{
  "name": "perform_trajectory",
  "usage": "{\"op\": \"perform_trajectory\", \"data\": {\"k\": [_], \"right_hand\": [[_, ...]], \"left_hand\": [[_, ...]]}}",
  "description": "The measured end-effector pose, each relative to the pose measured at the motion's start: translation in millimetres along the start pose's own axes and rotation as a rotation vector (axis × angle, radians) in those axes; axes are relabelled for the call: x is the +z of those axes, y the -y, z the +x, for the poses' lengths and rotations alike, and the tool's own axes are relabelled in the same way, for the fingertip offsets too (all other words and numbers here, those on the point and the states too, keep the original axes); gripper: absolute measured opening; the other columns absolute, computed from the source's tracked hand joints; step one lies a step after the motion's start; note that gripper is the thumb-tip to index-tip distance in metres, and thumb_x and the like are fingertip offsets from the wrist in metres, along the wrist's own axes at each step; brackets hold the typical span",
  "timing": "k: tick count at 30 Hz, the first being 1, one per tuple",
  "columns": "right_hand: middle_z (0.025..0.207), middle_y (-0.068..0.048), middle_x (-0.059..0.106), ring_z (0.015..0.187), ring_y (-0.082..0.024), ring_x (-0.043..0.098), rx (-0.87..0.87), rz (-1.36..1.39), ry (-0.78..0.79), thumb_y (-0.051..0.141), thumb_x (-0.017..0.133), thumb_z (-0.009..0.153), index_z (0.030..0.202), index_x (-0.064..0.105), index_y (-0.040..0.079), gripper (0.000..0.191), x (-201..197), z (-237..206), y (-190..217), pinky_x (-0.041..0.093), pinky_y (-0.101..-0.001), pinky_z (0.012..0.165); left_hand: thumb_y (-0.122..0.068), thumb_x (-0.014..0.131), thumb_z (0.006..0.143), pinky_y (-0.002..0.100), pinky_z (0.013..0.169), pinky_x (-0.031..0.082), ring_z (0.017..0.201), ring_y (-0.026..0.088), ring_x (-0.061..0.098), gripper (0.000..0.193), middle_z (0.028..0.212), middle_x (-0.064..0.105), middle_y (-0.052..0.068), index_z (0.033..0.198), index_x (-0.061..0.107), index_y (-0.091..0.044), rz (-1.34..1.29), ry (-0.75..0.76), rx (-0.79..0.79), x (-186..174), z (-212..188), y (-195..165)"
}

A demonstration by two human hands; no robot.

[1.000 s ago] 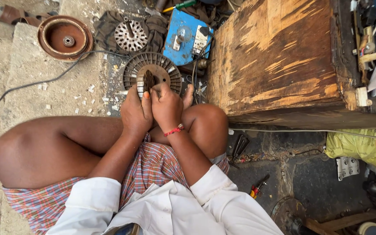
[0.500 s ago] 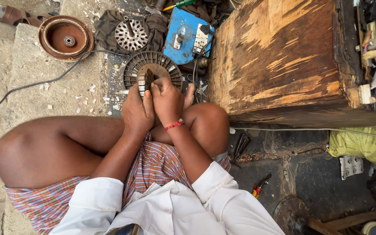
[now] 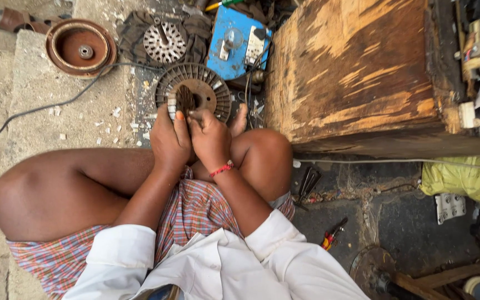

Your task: The person sits on the ground fitting metal rotor laminations into the hub of a fan blade assembly, pressing and aligning each piece by hand while rotating the hub. They continue fitting pieces around the hub and then press the assembled stack down with both hands.

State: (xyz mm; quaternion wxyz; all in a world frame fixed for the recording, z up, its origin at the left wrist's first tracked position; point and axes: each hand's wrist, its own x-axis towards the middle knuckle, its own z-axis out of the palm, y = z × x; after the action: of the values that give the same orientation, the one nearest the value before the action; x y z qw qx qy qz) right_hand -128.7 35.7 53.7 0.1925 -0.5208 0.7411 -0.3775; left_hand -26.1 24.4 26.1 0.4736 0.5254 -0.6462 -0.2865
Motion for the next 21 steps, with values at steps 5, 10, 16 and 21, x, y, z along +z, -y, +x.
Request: {"op": "perform_trajectory", "data": {"k": [5, 10, 16, 21], "right_hand": [[0.090, -0.013, 0.078, 0.081, -0.026, 0.076, -0.126, -0.004, -0.052, 0.015, 0.072, 0.092, 0.101, 0.073, 0.008, 0.012, 13, -5, -15, 0.058, -0.0353, 0.070], [0.084, 0.000, 0.071, 0.071, -0.006, 0.061, 0.082, 0.598, 0.114, 0.011, 0.069, 0.101, 0.107, 0.069, 0.003, 0.010, 25, 4, -53, 0.049, -0.0225, 0.063], [0.085, 0.003, 0.068, 0.071, -0.002, 0.057, 0.206, 0.795, 0.284, 0.010, 0.064, 0.103, 0.113, 0.066, 0.004, 0.012, 23, 14, -80, 0.045, -0.0183, 0.059], [0.087, 0.000, 0.070, 0.075, -0.003, 0.060, -0.015, 0.571, 0.256, 0.010, 0.068, 0.103, 0.114, 0.067, 0.003, 0.013, 18, 13, -55, 0.049, -0.0203, 0.064]], "left_hand": [[-0.029, 0.043, 0.113, 0.050, 0.076, 0.052, 0.086, 0.044, 0.067, 0.039, 0.099, 0.067, 0.026, 0.127, 0.055, 0.006, -0.046, -0.038, -0.062, -2, 2, 2], [-0.031, 0.042, 0.111, 0.044, 0.070, 0.050, 0.076, 0.032, 0.065, 0.042, 0.088, 0.066, 0.021, 0.129, 0.053, 0.005, -0.150, -0.001, -0.241, -3, 5, 7], [-0.028, 0.042, 0.115, 0.037, 0.079, 0.052, 0.088, 0.020, 0.063, 0.038, 0.099, 0.066, 0.015, 0.129, 0.053, 0.006, -0.311, -0.074, -0.218, -2, 3, 27], [-0.028, 0.042, 0.115, 0.037, 0.081, 0.052, 0.092, 0.019, 0.062, 0.041, 0.102, 0.066, 0.015, 0.134, 0.051, 0.007, -0.384, -0.099, -0.220, 0, 2, 40]]}}
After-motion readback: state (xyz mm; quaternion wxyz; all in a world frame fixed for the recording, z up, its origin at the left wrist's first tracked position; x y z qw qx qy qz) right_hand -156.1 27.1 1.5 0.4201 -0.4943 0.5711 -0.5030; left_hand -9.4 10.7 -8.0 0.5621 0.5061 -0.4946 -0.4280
